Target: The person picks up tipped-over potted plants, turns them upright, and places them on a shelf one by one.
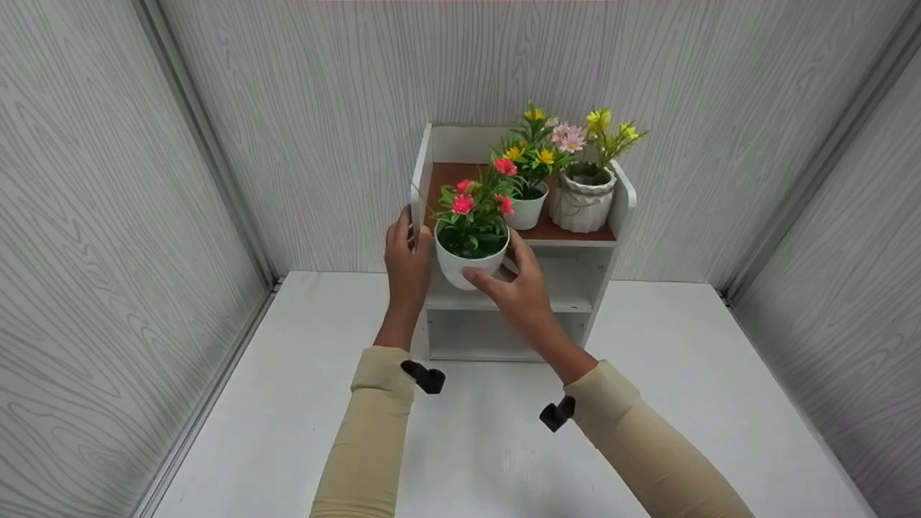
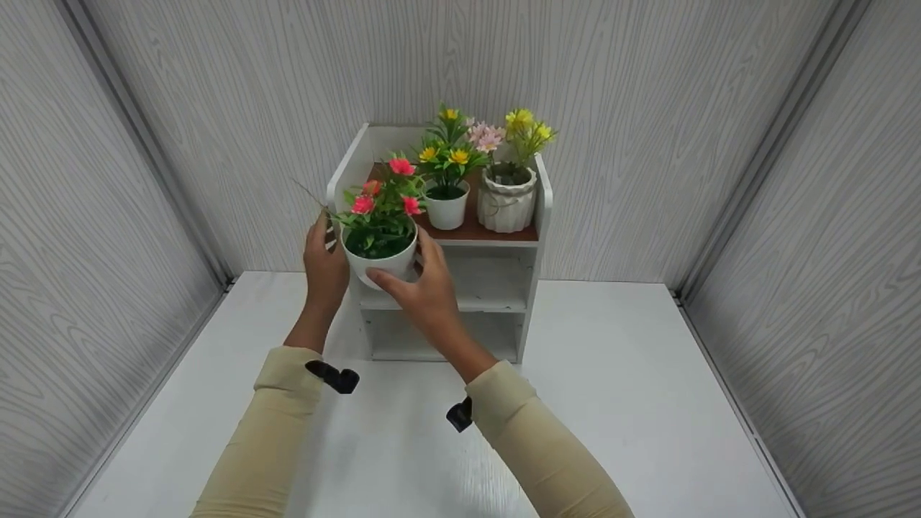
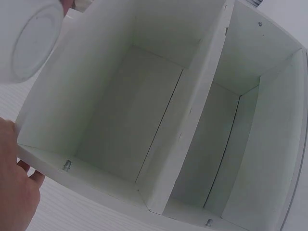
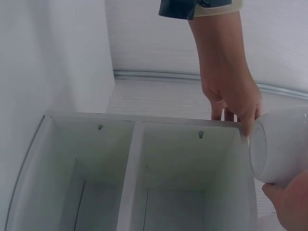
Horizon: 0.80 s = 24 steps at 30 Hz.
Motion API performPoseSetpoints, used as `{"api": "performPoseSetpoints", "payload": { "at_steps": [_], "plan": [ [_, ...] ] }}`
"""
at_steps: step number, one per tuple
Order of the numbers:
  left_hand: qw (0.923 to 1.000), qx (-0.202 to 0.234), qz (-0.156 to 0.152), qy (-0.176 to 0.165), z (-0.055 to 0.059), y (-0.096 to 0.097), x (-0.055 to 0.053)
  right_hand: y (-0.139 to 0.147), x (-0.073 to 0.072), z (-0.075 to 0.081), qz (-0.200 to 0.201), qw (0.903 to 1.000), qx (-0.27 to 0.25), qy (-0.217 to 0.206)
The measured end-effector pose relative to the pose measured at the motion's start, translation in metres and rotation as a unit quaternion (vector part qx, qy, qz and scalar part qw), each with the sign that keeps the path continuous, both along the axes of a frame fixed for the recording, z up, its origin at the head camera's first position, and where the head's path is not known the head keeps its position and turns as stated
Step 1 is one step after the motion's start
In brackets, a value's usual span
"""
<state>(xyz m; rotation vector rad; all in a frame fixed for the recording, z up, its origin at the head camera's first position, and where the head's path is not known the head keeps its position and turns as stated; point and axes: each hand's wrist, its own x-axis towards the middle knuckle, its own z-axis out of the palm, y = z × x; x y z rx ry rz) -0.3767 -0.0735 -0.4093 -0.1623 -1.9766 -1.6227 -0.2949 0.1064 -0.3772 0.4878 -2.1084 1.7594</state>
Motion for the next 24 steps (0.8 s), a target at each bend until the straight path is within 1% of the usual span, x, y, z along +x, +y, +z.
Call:
{"api": "performPoseSetpoints", "payload": {
  "at_steps": [5, 10, 12, 18, 24],
  "plan": [
    [1.0000, 0.004, 0.001, 0.002, 0.001, 0.000, 0.001, -0.006, -0.013, 0.008, 0.007, 0.9999, -0.007, 0.002],
    [0.9999, -0.008, 0.004, 0.005, 0.000, 0.000, 0.001, -0.011, -0.026, 0.014, 0.005, 0.9997, -0.014, 0.019],
    [0.9998, -0.013, 0.003, 0.012, -0.001, 0.000, 0.001, -0.013, -0.031, 0.016, 0.004, 0.9997, -0.012, 0.023],
    [0.9992, -0.024, 0.003, 0.033, -0.001, 0.000, 0.000, -0.017, -0.042, 0.023, 0.000, 0.9997, -0.003, 0.024],
    [0.9988, -0.035, 0.013, 0.032, 0.000, 0.001, 0.001, -0.022, -0.052, 0.027, 0.001, 0.9998, -0.004, 0.019]
  ]
}}
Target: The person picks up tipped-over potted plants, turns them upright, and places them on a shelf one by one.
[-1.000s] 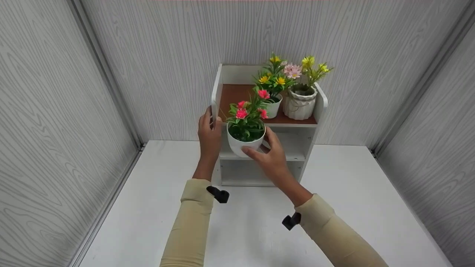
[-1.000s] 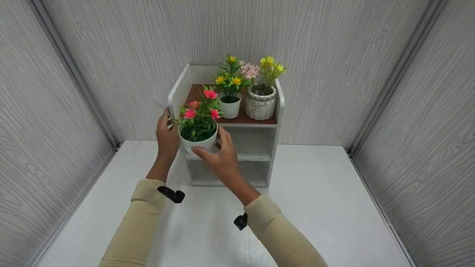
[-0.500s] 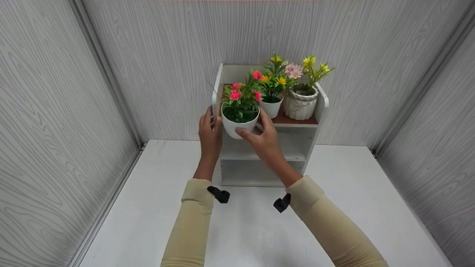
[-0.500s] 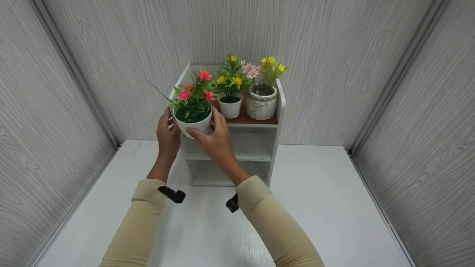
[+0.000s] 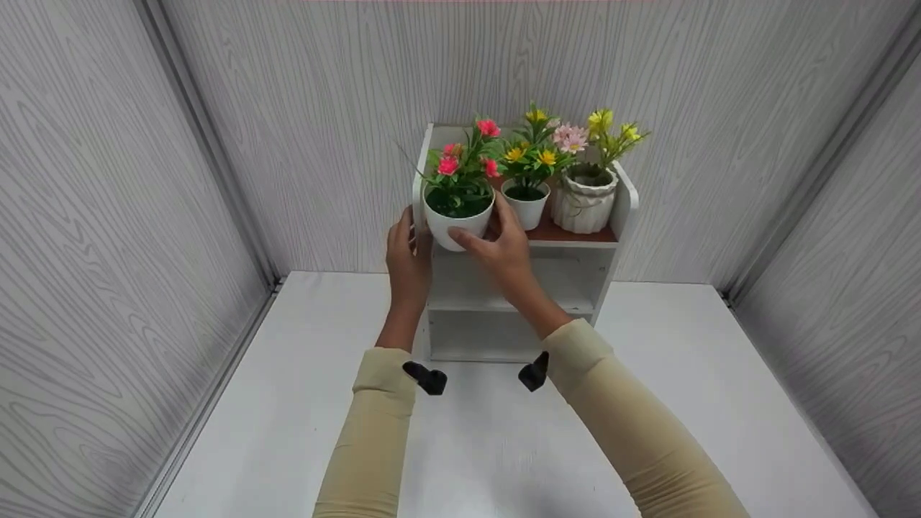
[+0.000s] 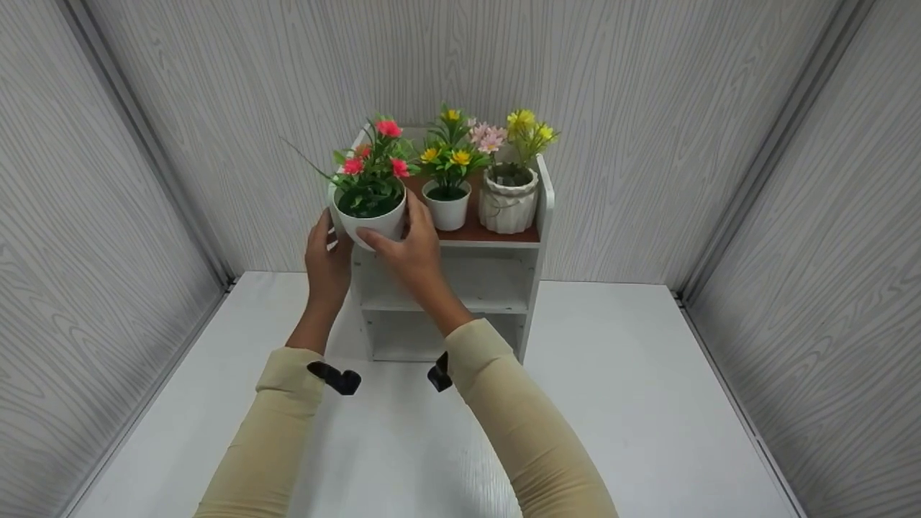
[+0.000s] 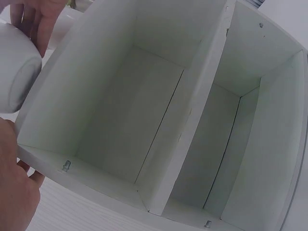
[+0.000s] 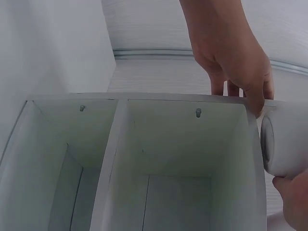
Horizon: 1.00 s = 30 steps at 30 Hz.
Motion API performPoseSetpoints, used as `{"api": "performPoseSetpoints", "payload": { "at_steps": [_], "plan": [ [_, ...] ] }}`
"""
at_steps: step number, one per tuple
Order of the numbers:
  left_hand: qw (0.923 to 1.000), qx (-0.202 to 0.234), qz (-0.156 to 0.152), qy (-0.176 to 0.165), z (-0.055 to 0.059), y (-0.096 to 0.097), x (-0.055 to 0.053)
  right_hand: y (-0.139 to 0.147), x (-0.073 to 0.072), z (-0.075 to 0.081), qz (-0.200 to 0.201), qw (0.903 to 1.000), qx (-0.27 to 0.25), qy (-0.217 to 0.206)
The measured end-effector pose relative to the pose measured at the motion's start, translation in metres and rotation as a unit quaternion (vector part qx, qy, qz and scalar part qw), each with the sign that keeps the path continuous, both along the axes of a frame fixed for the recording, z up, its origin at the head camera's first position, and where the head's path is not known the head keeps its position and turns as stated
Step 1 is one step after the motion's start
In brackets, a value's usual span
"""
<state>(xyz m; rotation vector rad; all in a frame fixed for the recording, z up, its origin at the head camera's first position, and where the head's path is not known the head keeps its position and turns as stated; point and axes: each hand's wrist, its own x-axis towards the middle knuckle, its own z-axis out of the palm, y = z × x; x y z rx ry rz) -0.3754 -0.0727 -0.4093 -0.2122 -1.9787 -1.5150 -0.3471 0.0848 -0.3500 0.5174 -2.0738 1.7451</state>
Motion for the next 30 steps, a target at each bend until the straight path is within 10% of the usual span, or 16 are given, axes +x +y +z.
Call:
{"api": "performPoseSetpoints", "payload": {
  "at_steps": [30],
  "plan": [
    [0.9997, 0.022, -0.012, -0.004, 0.001, 0.000, 0.003, -0.017, -0.025, 0.006, -0.048, 0.9979, 0.011, -0.043]
  ]
}}
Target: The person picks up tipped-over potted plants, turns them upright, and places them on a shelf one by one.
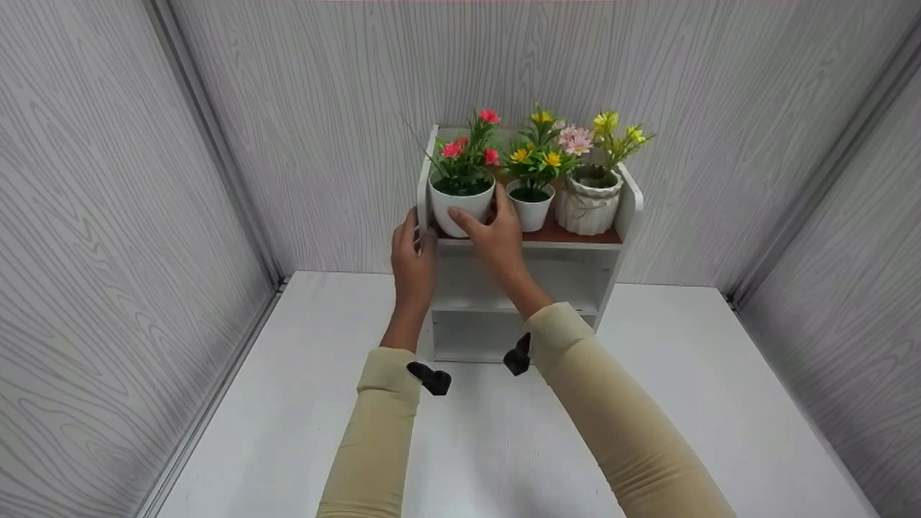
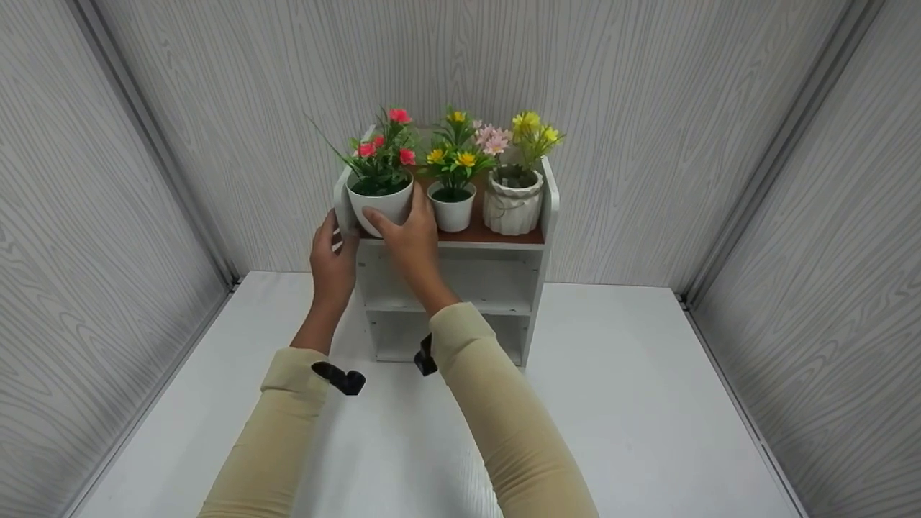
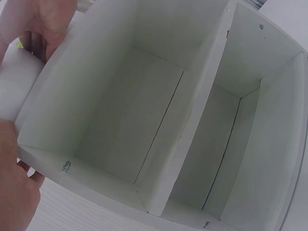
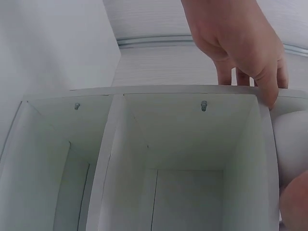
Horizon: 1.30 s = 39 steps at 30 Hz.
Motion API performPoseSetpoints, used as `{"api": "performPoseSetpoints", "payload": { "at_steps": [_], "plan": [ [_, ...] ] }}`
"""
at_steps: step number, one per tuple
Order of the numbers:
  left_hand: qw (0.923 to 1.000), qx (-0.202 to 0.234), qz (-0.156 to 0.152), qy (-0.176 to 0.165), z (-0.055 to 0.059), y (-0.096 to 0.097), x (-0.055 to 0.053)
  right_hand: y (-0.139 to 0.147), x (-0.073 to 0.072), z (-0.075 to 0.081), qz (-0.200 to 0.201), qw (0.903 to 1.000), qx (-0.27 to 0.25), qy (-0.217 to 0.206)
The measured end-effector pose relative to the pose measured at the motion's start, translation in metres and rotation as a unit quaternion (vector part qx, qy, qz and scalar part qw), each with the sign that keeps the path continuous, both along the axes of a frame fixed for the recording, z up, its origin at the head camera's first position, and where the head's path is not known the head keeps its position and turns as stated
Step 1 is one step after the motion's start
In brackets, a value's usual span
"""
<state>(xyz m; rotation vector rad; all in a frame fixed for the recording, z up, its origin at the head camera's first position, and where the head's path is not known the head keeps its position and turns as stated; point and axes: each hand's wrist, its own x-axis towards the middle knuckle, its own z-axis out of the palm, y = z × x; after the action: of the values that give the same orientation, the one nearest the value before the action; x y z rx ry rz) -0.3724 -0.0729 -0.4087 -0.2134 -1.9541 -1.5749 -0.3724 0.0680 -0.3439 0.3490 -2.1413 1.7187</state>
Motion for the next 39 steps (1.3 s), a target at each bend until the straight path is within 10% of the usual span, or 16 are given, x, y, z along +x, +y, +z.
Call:
{"api": "performPoseSetpoints", "payload": {
  "at_steps": [39],
  "plan": [
    [1.0000, 0.008, 0.002, -0.006, 0.002, 0.001, 0.001, 0.000, 0.008, 0.000, -0.034, 0.9987, 0.034, -0.017]
  ]
}}
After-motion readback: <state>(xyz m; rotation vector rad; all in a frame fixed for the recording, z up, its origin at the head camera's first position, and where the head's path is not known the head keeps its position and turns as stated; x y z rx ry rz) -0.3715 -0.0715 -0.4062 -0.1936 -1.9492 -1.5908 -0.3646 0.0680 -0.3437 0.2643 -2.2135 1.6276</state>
